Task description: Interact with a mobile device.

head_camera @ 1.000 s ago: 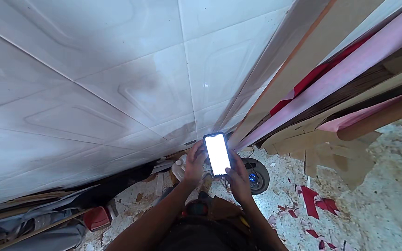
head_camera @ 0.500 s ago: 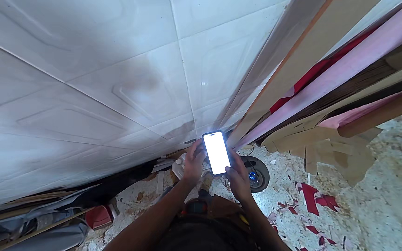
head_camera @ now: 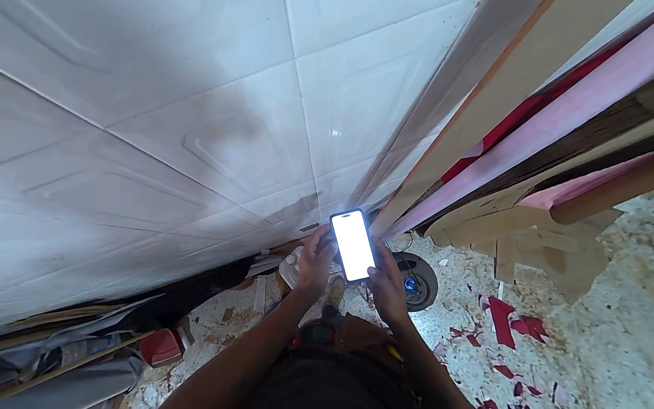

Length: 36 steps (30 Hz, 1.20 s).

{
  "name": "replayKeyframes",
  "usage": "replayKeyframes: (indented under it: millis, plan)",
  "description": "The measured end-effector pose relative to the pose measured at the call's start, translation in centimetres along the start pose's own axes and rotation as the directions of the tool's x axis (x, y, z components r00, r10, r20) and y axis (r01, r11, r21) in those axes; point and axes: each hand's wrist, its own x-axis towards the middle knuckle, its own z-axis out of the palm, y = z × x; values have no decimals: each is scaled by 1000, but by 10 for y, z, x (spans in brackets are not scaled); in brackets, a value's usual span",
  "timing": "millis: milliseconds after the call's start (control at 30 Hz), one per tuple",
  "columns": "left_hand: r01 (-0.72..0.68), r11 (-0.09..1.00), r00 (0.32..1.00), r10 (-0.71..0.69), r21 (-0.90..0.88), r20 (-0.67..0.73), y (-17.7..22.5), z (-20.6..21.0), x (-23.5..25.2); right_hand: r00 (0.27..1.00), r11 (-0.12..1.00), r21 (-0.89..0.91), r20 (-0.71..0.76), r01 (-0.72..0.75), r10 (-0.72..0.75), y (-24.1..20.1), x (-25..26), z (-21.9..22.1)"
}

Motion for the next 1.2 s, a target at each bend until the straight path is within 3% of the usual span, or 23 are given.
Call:
replayKeyframes:
  millis: [200,567,1200]
  plan:
    - [24,1000,1000,-24,-16,10,0,2,-2,996,1000,8,-89,-27,28,-2,3,0]
    - [59,998,996,-61,25,67,10,-3,-7,992,995,40,-87,-91,94,0,-3,2]
    - [-4,999,990,-3,52,144,5,-6,-3,984,976,129,-24,-175,179,7,-5,8]
